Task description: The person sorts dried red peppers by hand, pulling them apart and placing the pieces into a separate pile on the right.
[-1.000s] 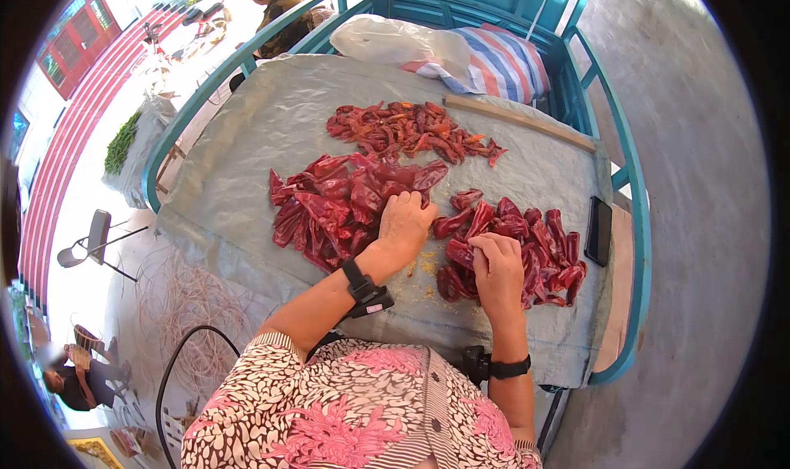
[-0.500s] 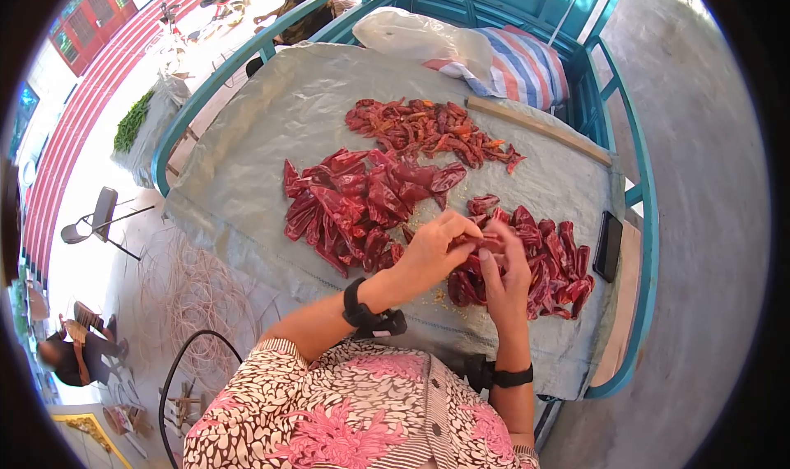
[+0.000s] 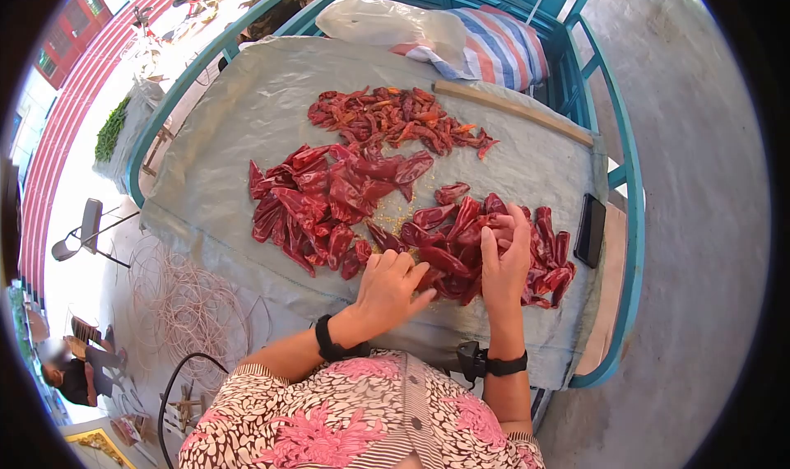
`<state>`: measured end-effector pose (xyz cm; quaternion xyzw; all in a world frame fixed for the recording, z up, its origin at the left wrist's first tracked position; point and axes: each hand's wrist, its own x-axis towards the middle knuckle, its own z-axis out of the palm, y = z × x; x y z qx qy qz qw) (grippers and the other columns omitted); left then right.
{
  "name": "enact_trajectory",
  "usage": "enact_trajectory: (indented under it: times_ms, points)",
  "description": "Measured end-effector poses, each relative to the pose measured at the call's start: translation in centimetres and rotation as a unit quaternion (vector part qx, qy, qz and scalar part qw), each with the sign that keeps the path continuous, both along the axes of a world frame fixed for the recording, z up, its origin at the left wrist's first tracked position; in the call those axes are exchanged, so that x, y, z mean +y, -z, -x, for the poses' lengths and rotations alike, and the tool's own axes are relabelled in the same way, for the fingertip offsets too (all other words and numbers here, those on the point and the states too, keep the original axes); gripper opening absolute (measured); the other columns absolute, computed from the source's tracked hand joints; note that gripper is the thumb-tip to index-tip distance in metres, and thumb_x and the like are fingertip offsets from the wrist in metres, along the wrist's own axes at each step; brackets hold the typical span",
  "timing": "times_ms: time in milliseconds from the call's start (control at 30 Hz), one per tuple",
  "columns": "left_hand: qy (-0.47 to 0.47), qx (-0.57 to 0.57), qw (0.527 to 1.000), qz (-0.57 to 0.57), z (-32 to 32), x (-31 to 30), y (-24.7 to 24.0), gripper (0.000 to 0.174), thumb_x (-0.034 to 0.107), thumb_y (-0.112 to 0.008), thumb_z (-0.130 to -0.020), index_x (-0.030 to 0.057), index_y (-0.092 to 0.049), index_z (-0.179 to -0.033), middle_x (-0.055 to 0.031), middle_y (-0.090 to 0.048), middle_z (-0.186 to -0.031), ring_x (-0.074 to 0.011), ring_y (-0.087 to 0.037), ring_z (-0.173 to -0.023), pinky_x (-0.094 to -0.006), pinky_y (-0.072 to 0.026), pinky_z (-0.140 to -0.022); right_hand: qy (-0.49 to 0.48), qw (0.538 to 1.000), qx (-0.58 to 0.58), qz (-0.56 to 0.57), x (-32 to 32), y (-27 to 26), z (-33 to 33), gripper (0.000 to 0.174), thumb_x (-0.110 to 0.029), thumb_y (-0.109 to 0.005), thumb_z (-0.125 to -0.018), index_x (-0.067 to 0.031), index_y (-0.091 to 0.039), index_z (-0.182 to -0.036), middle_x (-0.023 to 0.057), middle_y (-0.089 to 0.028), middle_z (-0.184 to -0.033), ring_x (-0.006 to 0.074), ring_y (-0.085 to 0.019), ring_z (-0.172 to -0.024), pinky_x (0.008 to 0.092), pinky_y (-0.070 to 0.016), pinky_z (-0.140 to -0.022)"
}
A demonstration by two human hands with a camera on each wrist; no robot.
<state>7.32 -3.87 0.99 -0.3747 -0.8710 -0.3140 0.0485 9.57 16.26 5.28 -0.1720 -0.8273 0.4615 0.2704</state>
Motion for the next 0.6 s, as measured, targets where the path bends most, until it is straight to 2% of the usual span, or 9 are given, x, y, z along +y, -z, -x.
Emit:
enact_trajectory:
  times_ms: [33,100,133,233,267,400,600]
  points:
    - [0.010,-0.017,1.000,0.023,-0.2,0.0,-0.2,0.046,0.034,-0.079,-0.083,0.0087,-0.069,-0.120,-0.0075,-0.060,-0.109,-0.0272,-0.054,-0.104,-0.0445,-0.0401,-0.089,-0.013,0.999,-0.015,-0.026,0.4,-0.1,0.3,0.041,-0.008,-0.065,-0.098,-0.0034,-0.056,-0.139,0.0122,-0.063,-0.120,0.0188,-0.062,-0.100,0.0330,-0.0514,-0.091]
    - [-0.011,0.035,0.999,0.007,0.1,0.3,1.3,0.057,0.038,-0.079,-0.083,0.0090,-0.065,-0.129,-0.0112,-0.056,-0.125,-0.0307,-0.049,-0.120,-0.0481,-0.0369,-0.099,-0.041,0.995,-0.043,-0.077,1.3,-0.2,1.0,0.042,-0.007,-0.066,-0.097,-0.0031,-0.056,-0.138,0.0137,-0.062,-0.124,0.0218,-0.062,-0.105,0.0350,-0.0507,-0.095]
    - [-0.021,0.061,0.998,0.001,0.2,0.4,1.9,0.062,0.040,-0.079,-0.082,0.0091,-0.063,-0.134,-0.0130,-0.054,-0.133,-0.0324,-0.047,-0.128,-0.0498,-0.0353,-0.104,-0.061,0.991,-0.064,-0.099,0.9,-1.2,1.3,0.046,-0.007,-0.069,-0.092,-0.0031,-0.057,-0.137,0.0171,-0.062,-0.125,0.0294,-0.061,-0.113,0.0395,-0.0483,-0.101]
    - [-0.045,0.048,0.998,0.000,0.1,0.5,2.5,0.067,0.039,-0.079,-0.083,0.0095,-0.058,-0.140,-0.0162,-0.045,-0.148,-0.0361,-0.036,-0.142,-0.0527,-0.0290,-0.113,-0.126,0.965,-0.060,-0.223,0.6,-1.8,2.8,0.049,-0.007,-0.071,-0.089,-0.0037,-0.058,-0.136,0.0180,-0.062,-0.128,0.0353,-0.059,-0.118,0.0441,-0.0463,-0.104]
    - [-0.049,0.061,0.997,0.001,0.2,0.6,2.9,0.065,0.038,-0.079,-0.083,0.0092,-0.059,-0.138,-0.0165,-0.046,-0.148,-0.0365,-0.035,-0.144,-0.0536,-0.0274,-0.115,-0.157,0.960,-0.069,-0.221,0.6,-1.9,3.4,0.051,-0.009,-0.071,-0.087,-0.0052,-0.058,-0.135,0.0175,-0.062,-0.130,0.0381,-0.056,-0.123,0.0472,-0.0449,-0.105]
    - [-0.050,0.069,0.996,0.033,0.2,0.5,2.9,0.062,0.037,-0.077,-0.085,0.0096,-0.059,-0.137,-0.0156,-0.046,-0.149,-0.0356,-0.036,-0.144,-0.0540,-0.0268,-0.116,-0.189,0.942,-0.091,-0.262,-0.4,-0.3,5.9,0.051,-0.016,-0.073,-0.087,-0.0091,-0.059,-0.136,0.0144,-0.063,-0.130,0.0353,-0.057,-0.121,0.0474,-0.0457,-0.101]
    - [-0.039,0.053,0.998,0.021,0.2,0.6,3.1,0.059,0.038,-0.073,-0.088,0.0095,-0.058,-0.138,-0.0148,-0.047,-0.150,-0.0345,-0.036,-0.144,-0.0542,-0.0255,-0.118,-0.200,0.914,-0.110,-0.336,-2.6,2.1,7.0,0.055,-0.019,-0.073,-0.086,-0.0128,-0.057,-0.138,0.0120,-0.065,-0.128,0.0321,-0.059,-0.120,0.0477,-0.0414,-0.103]
